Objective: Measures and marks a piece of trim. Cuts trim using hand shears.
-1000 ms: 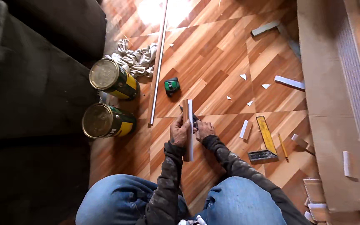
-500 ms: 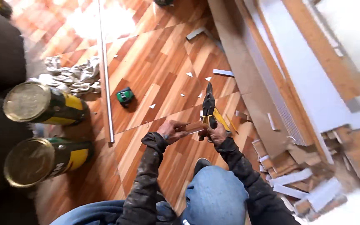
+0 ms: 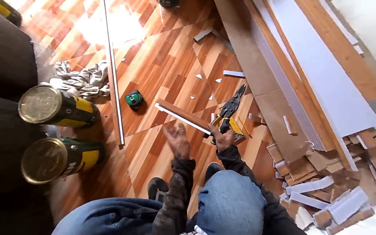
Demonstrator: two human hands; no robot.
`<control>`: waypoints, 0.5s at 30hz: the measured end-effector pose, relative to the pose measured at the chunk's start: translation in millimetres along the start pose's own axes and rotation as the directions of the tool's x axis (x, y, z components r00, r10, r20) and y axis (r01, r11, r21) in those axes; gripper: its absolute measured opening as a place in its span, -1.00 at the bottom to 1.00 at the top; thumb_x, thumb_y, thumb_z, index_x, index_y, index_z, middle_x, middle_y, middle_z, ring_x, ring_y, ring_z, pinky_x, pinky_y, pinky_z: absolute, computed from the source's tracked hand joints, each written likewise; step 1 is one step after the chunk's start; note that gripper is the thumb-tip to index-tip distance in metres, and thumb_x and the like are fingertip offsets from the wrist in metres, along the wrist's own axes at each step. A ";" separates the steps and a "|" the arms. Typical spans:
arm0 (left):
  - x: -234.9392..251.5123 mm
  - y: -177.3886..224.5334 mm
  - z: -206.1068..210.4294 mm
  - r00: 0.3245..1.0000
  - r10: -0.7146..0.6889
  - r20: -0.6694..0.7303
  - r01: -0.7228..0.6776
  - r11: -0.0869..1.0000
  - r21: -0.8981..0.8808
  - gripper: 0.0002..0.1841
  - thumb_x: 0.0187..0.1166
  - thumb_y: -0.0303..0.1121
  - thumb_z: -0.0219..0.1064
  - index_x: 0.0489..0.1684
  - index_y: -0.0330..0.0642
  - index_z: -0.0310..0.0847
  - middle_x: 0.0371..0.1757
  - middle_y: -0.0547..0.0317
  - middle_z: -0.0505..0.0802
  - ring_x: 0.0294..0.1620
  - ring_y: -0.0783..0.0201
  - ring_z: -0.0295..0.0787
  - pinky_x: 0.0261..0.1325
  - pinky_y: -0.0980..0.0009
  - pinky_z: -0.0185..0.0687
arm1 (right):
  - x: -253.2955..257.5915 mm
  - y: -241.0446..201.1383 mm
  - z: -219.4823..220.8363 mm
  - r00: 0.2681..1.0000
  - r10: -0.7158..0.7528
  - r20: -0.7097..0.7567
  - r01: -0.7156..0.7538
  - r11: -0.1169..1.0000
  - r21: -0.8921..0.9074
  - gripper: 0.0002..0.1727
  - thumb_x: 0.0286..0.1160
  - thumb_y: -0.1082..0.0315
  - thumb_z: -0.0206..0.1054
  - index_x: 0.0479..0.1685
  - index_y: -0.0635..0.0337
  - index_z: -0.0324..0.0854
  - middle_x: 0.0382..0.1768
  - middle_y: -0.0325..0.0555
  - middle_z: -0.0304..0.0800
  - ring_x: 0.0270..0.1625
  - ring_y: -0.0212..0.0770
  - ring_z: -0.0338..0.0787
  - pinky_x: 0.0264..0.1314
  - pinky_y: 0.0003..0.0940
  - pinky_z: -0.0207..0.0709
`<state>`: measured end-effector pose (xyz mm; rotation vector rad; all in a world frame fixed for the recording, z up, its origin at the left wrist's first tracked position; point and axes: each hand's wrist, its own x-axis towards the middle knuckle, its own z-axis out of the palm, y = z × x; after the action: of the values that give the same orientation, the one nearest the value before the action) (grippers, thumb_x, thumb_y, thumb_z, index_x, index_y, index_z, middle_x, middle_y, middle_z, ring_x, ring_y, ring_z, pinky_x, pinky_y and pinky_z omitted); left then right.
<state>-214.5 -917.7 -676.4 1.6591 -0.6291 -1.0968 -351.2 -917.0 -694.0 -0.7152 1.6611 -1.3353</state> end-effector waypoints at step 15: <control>80.2 -37.4 -4.8 0.930 -0.252 0.266 0.367 0.661 -0.655 -0.18 0.71 0.38 -0.64 0.33 0.11 0.46 -0.73 0.36 0.55 -0.74 0.39 0.53 -0.68 0.45 0.52 | -56.1 16.5 -111.2 0.541 0.337 0.770 -0.048 0.927 -0.372 -0.69 0.39 0.39 0.38 0.09 0.27 0.57 -0.04 -0.20 0.95 -0.09 -0.46 0.88 0.05 -0.49 0.72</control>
<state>-177.8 -967.6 -739.8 1.0239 0.0285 -1.4925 -422.1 -813.5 -689.0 -1.0924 1.0915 -0.3957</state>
